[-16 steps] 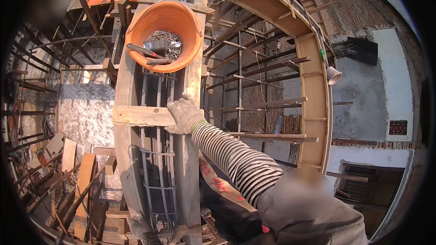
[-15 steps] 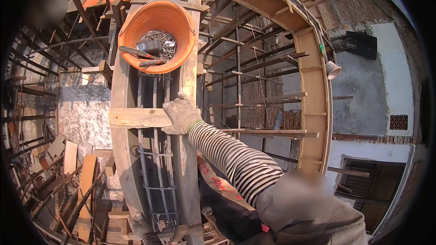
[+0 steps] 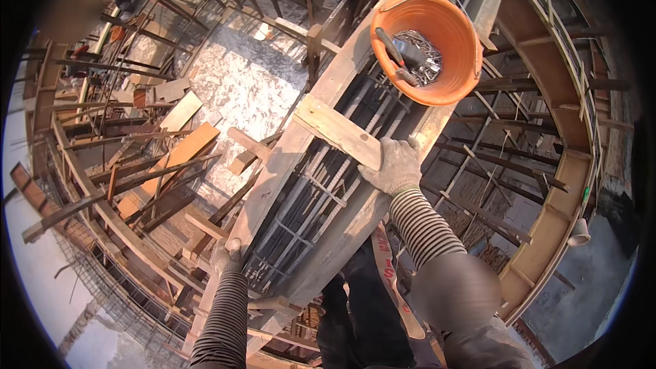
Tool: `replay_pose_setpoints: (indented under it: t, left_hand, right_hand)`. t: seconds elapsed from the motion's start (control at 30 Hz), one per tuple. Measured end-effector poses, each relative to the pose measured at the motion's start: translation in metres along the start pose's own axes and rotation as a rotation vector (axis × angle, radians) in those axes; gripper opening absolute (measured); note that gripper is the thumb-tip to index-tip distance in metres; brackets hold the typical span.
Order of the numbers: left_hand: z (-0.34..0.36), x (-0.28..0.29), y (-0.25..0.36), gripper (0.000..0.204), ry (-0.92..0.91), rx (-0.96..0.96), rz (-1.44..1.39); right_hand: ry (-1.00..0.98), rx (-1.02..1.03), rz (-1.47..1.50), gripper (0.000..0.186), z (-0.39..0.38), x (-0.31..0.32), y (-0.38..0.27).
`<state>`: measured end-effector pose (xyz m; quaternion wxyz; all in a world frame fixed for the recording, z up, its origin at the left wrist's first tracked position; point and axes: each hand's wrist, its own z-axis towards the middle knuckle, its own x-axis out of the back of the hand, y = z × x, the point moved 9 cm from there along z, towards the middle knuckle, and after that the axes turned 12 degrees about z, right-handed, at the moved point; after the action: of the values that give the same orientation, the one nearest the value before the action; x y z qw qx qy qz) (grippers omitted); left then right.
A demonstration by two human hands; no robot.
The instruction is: The person is positioning wooden support slats over a rebar cage and securing them by hammering nails and tying steel wire with pliers.
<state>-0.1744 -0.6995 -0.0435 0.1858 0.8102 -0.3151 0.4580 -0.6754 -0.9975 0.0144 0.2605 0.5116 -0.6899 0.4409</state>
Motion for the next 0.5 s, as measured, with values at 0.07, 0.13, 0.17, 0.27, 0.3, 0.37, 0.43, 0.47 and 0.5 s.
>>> replay_pose_setpoints:
  t: [0.07,0.13,0.17,0.27,0.3,0.37,0.43,0.47,0.5]
  left_hand:
    - [0.001,0.027,0.059,0.057,-0.058,0.006,0.164]
    - [0.007,0.041,0.074,0.056,0.006,0.030,0.113]
    - [0.015,0.023,0.042,0.056,0.015,0.088,0.184]
    - [0.004,0.012,0.006,0.069,-0.088,0.131,0.044]
    - [-0.006,0.002,0.003,0.069,-0.083,0.149,0.037]
    - [-0.018,0.000,0.012,0.071,-0.077,0.156,0.031]
    - [-0.023,0.004,0.018,0.070,-0.149,0.150,0.019]
    - [-0.023,0.004,0.021,0.069,-0.149,0.155,-0.022]
    - [-0.024,0.005,0.021,0.067,-0.148,0.159,-0.063]
  right_hand:
    - [0.163,-0.061,0.045,0.083,-0.016,-0.007,0.024]
    - [0.256,-0.051,-0.039,0.090,-0.019,-0.018,0.041]
    - [0.250,-0.009,-0.092,0.092,-0.014,-0.027,0.031]
    - [0.239,0.002,-0.156,0.093,-0.023,-0.048,0.018]
    - [0.231,-0.008,-0.157,0.092,-0.023,-0.051,0.020]
    - [0.244,0.037,-0.244,0.094,-0.020,-0.046,0.028]
    - [0.267,0.006,-0.233,0.090,-0.021,-0.042,0.033]
    - [0.262,0.027,-0.246,0.092,-0.018,-0.041,0.038]
    - [0.255,0.005,-0.250,0.092,-0.015,-0.042,0.046]
